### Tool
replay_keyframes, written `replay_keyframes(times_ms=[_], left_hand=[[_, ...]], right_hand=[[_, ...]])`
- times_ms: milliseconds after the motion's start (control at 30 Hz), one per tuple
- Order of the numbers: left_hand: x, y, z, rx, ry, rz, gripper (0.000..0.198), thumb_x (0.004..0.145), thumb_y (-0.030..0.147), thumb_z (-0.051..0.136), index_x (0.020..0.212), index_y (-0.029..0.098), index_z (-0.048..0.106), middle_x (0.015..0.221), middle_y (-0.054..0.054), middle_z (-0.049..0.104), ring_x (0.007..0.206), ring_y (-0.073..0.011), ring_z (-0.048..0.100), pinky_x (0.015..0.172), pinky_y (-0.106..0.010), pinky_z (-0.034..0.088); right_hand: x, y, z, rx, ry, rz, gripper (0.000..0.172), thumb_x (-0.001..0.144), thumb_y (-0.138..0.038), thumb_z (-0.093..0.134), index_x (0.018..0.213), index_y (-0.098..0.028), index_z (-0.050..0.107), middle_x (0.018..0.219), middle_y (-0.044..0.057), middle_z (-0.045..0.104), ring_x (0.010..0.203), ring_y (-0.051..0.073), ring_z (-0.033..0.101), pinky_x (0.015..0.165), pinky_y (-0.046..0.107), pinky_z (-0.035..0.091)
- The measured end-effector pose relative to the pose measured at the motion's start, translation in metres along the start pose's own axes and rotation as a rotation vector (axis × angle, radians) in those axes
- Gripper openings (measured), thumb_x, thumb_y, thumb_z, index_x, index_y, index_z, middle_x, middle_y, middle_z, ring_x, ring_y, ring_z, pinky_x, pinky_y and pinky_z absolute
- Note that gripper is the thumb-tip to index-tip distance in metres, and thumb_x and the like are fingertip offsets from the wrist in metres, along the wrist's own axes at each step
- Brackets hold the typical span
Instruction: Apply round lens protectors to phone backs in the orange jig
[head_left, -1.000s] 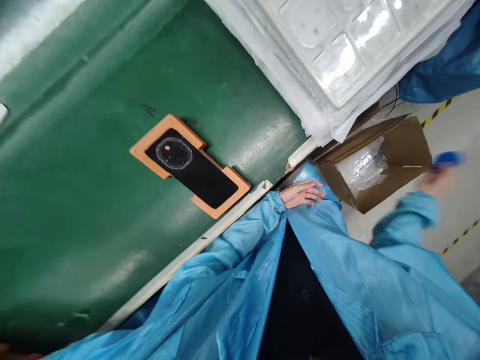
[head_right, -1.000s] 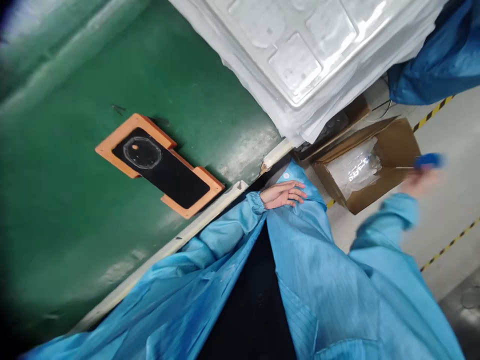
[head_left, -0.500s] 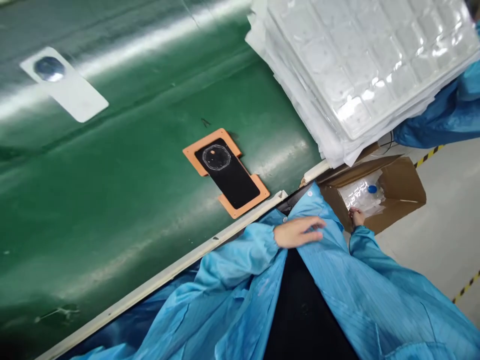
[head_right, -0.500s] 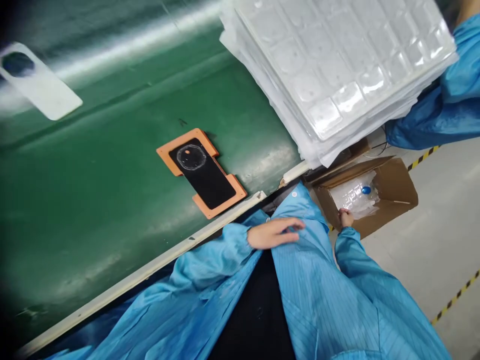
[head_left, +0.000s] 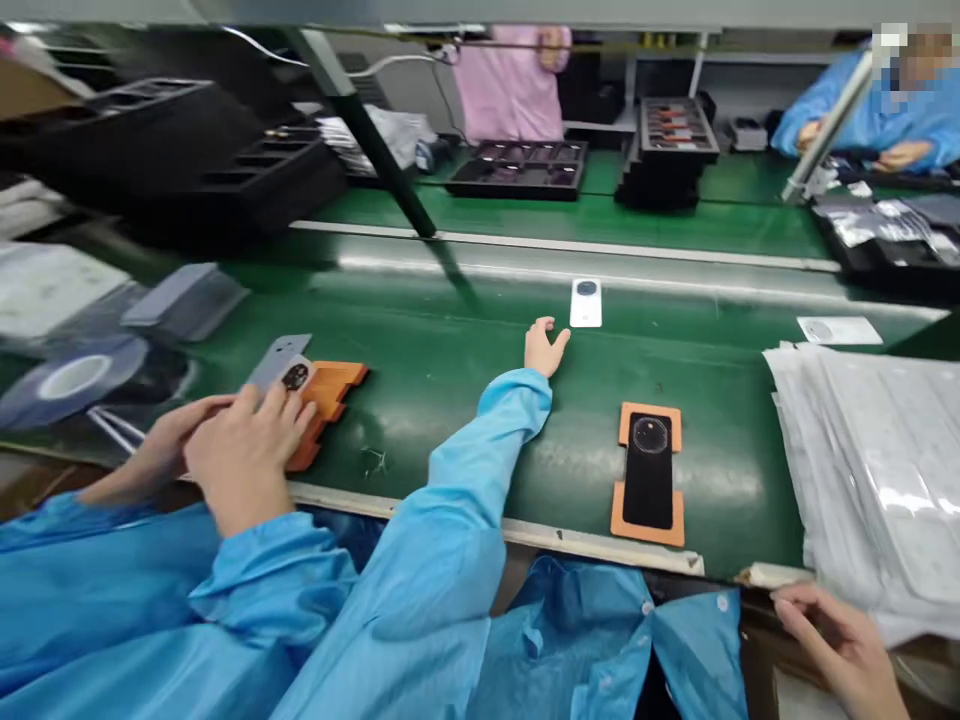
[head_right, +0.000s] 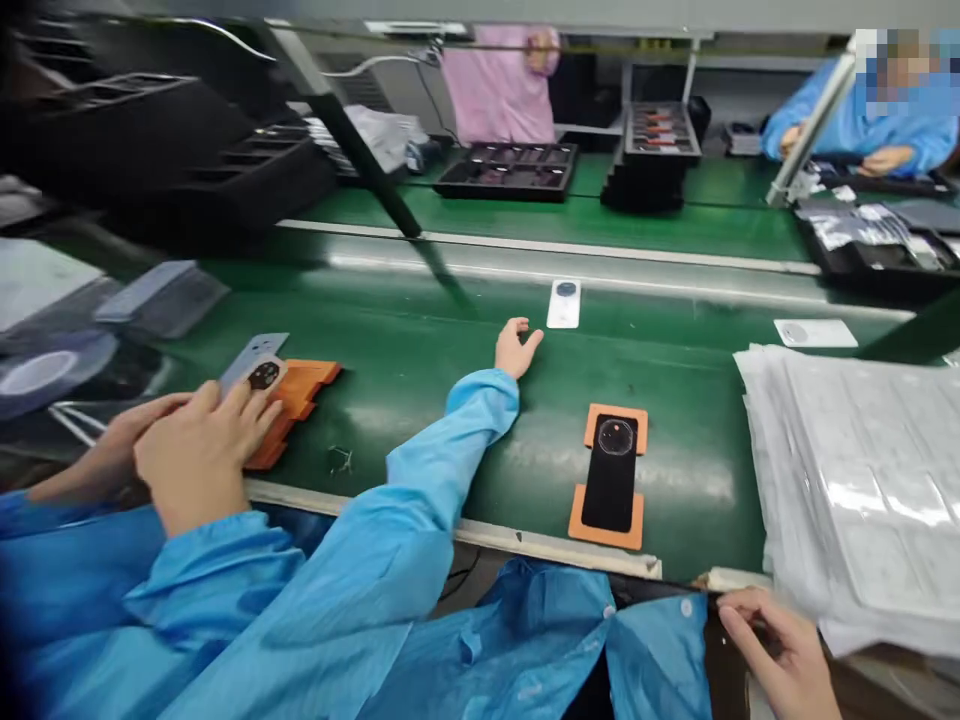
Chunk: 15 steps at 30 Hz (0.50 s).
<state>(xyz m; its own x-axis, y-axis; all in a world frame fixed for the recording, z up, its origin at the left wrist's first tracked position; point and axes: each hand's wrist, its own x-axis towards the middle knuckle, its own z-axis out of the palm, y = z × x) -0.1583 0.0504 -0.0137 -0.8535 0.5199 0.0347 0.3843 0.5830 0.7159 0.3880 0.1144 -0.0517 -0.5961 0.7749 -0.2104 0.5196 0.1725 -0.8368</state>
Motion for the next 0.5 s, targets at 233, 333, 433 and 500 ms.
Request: replay_keyframes(times_ms=[233, 333, 433, 500], left_hand=[[0.074, 0.033, 0.064, 0.176, -0.043, -0.119, 0.086, 0.082, 0.054, 0.081, 0.145, 0.009, 0.043, 0.149, -0.031, 0.047, 0.142, -0.0447, 0.039, 0.115, -0.057, 0.029], [0.099, 0.060, 0.073, 0.073, -0.069, -0.199, 0.098, 0.071, 0.046, 0.093, 0.146, 0.009, 0.042, 0.151, -0.034, 0.042, 0.144, -0.0478, 0.035, 0.115, -0.062, 0.028], [0.105, 0.081, 0.074, -0.028, -0.078, -0.222, 0.089, 0.072, 0.037, 0.095, 0.137, 0.001, 0.046, 0.150, -0.038, 0.039, 0.141, -0.0470, 0.039, 0.113, -0.058, 0.032], [0.097, 0.092, 0.071, -0.150, -0.102, -0.148, 0.075, 0.082, 0.040, 0.087, 0.130, -0.003, 0.049, 0.142, -0.034, 0.047, 0.134, -0.0407, 0.048, 0.108, -0.050, 0.040]], right_hand=[[0.091, -0.037, 0.065, -0.339, 0.270, -0.234, 0.040, 0.090, -0.063, 0.058, 0.076, -0.027, 0.067, 0.052, -0.001, 0.049, 0.046, 0.020, 0.051, 0.047, 0.034, 0.043], [0.093, -0.035, 0.064, -0.314, 0.308, -0.217, 0.038, 0.091, -0.061, 0.058, 0.080, -0.026, 0.067, 0.056, 0.000, 0.053, 0.049, 0.020, 0.053, 0.050, 0.033, 0.045], [0.089, -0.042, 0.062, -0.258, 0.300, -0.184, 0.036, 0.092, -0.058, 0.059, 0.080, -0.025, 0.067, 0.057, 0.000, 0.056, 0.051, 0.019, 0.053, 0.052, 0.033, 0.046], [0.086, -0.052, 0.064, -0.225, 0.273, -0.170, 0.036, 0.093, -0.058, 0.058, 0.078, -0.026, 0.067, 0.055, 0.000, 0.056, 0.050, 0.019, 0.053, 0.051, 0.034, 0.046]])
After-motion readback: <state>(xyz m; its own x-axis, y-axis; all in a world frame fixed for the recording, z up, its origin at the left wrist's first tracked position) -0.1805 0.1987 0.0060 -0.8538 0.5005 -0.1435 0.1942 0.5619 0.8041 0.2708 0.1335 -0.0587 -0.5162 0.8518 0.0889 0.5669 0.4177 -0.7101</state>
